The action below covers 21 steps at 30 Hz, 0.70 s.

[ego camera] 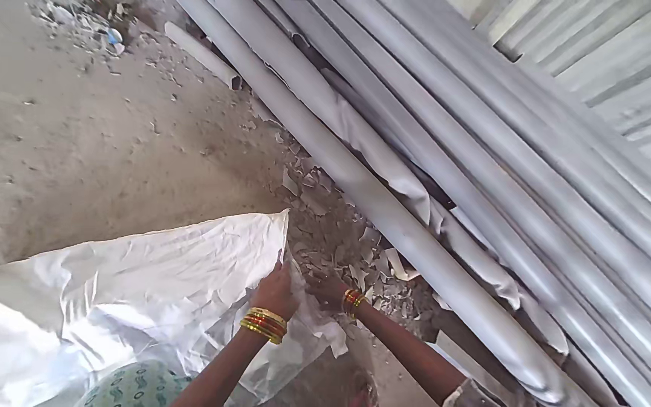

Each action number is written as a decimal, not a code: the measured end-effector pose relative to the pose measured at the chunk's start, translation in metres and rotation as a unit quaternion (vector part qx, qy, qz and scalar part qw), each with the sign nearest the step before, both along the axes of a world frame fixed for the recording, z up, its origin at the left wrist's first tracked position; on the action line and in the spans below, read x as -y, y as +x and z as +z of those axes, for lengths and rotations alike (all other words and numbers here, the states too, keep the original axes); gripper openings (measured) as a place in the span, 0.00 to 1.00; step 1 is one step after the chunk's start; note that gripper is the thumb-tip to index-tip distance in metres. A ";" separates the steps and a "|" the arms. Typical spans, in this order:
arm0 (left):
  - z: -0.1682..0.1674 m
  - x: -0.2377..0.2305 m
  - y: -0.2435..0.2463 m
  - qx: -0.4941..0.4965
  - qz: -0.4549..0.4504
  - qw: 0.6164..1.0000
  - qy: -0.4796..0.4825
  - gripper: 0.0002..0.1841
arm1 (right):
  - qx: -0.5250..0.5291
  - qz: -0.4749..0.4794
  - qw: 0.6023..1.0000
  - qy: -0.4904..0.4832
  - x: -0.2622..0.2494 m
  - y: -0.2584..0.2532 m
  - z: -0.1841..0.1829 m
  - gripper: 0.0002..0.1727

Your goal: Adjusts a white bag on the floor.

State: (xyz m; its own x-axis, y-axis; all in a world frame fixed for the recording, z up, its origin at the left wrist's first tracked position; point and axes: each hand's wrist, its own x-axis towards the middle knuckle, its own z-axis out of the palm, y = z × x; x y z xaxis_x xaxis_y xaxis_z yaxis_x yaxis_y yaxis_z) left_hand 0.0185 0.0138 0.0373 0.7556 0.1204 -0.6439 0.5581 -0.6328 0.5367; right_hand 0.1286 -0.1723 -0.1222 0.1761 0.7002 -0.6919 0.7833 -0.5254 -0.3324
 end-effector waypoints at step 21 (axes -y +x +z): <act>-0.001 -0.002 0.005 -0.016 -0.010 1.000 -0.011 0.43 | 0.123 -0.349 0.925 -0.082 0.006 0.084 0.007 0.36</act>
